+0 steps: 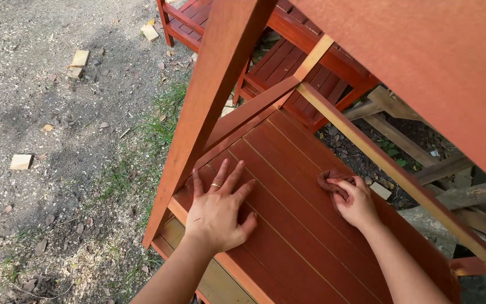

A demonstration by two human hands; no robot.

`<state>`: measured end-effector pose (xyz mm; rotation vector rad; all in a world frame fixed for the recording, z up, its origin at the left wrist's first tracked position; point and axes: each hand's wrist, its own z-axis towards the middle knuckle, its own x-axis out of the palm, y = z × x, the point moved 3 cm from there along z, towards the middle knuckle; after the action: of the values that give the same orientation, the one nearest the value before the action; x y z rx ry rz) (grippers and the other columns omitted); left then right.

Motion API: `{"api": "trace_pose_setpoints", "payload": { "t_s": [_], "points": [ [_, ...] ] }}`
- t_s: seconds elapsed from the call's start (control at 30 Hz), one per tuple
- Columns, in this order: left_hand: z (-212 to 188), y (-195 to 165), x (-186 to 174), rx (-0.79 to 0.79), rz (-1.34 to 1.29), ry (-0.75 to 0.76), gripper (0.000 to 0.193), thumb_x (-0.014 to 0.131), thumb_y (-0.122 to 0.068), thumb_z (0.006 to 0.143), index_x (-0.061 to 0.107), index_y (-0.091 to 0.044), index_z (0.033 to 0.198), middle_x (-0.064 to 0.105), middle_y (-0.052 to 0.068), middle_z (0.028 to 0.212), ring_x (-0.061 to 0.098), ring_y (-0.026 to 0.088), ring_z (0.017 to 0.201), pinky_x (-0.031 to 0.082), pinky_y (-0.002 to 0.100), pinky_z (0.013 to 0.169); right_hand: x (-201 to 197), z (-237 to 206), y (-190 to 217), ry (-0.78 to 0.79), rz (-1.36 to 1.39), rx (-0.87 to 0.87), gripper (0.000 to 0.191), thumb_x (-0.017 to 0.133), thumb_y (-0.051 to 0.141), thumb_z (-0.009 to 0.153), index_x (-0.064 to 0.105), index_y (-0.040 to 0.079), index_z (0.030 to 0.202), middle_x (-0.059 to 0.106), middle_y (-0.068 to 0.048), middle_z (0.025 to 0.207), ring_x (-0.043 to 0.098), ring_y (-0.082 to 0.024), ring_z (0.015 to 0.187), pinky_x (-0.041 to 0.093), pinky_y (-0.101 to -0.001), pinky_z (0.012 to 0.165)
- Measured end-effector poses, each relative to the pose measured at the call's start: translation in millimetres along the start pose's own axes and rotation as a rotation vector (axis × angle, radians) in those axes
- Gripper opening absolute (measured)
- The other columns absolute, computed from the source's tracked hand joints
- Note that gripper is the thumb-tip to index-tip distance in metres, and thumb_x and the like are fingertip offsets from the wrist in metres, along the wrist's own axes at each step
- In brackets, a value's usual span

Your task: The person wipes the surface of a wooden shelving unit with a brown cloth. They move the cloth back and forth across the slats and edges of the shelf, covering the entire surface area.

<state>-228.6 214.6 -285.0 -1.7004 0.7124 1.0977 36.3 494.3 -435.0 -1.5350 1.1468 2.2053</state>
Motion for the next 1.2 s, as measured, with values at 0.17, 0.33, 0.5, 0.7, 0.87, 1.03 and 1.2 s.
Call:
{"api": "trace_pose_setpoints", "payload": {
  "t_s": [0.17, 0.33, 0.5, 0.7, 0.87, 1.03, 1.2],
  "points": [
    [1.0, -3.3, -1.7, 0.004, 0.109, -0.060, 0.072, 0.064, -0.044, 0.077, 0.054, -0.025, 0.145, 0.024, 0.005, 0.168, 0.014, 0.031, 0.155, -0.002, 0.076, 0.111, -39.9, -86.5, -71.6, -0.033, -0.075, 0.104, 0.043, 0.073, 0.007, 0.078, 0.072, 0.024, 0.117, 0.058, -0.014, 0.123, 0.062, -0.035, 0.114, 0.055, -0.0434, 0.093],
    [-20.1, -48.1, 13.8, 0.104, 0.066, -0.231, 0.068, 0.065, -0.041, 0.073, 0.062, -0.023, 0.138, 0.034, 0.004, 0.165, 0.022, 0.027, 0.149, -0.001, 0.080, 0.109, -77.6, -172.1, -139.6, 0.038, -0.254, 0.317, 0.038, 0.072, 0.015, 0.083, 0.073, 0.027, 0.119, 0.056, -0.012, 0.125, 0.063, -0.035, 0.112, 0.056, -0.0437, 0.090],
    [-56.1, -120.7, 59.4, 0.252, -0.057, -0.147, 0.067, 0.064, -0.039, 0.074, 0.062, -0.016, 0.137, 0.034, 0.009, 0.162, 0.020, 0.033, 0.153, -0.003, 0.085, 0.108, -110.6, -243.7, -200.1, 0.038, -0.336, 0.498, 0.037, 0.072, 0.019, 0.083, 0.073, 0.027, 0.119, 0.056, -0.012, 0.128, 0.063, -0.036, 0.114, 0.056, -0.0455, 0.095],
    [-60.5, -131.0, 77.2, 0.230, -0.030, -0.135, 0.064, 0.061, -0.038, 0.077, 0.061, -0.014, 0.136, 0.031, 0.007, 0.165, 0.019, 0.030, 0.154, -0.002, 0.085, 0.109, -125.6, -270.5, -210.3, 0.133, -0.524, 0.893, 0.045, 0.069, 0.022, 0.086, 0.066, 0.029, 0.131, 0.045, -0.013, 0.146, 0.062, -0.036, 0.117, 0.057, -0.0476, 0.095],
    [-57.2, -128.3, 81.0, 0.202, -0.027, -0.126, 0.064, 0.059, -0.039, 0.078, 0.061, -0.013, 0.137, 0.027, 0.006, 0.167, 0.015, 0.028, 0.155, -0.003, 0.083, 0.111, -130.6, -266.2, -198.2, 0.153, -0.516, 1.203, 0.048, 0.067, 0.022, 0.088, 0.063, 0.028, 0.136, 0.045, -0.015, 0.149, 0.059, -0.038, 0.122, 0.054, -0.0489, 0.098],
    [-55.2, -130.7, 80.8, 0.156, -0.033, -0.048, 0.069, 0.058, -0.042, 0.078, 0.058, -0.012, 0.140, 0.023, 0.007, 0.167, 0.010, 0.029, 0.155, -0.005, 0.080, 0.112, -137.9, -268.5, -210.1, 0.074, -0.377, 1.303, 0.051, 0.065, 0.022, 0.089, 0.060, 0.026, 0.140, 0.046, -0.017, 0.149, 0.057, -0.038, 0.126, 0.052, -0.0481, 0.101],
    [-54.1, -130.8, 79.7, 0.122, -0.031, 0.062, 0.071, 0.056, -0.044, 0.080, 0.055, -0.011, 0.142, 0.017, 0.008, 0.170, 0.005, 0.028, 0.157, -0.007, 0.077, 0.111, -142.1, -276.0, -224.1, 0.025, -0.292, 1.321, 0.054, 0.063, 0.021, 0.090, 0.057, 0.024, 0.144, 0.048, -0.019, 0.149, 0.055, -0.039, 0.129, 0.050, -0.0472, 0.104]
  ]
}}
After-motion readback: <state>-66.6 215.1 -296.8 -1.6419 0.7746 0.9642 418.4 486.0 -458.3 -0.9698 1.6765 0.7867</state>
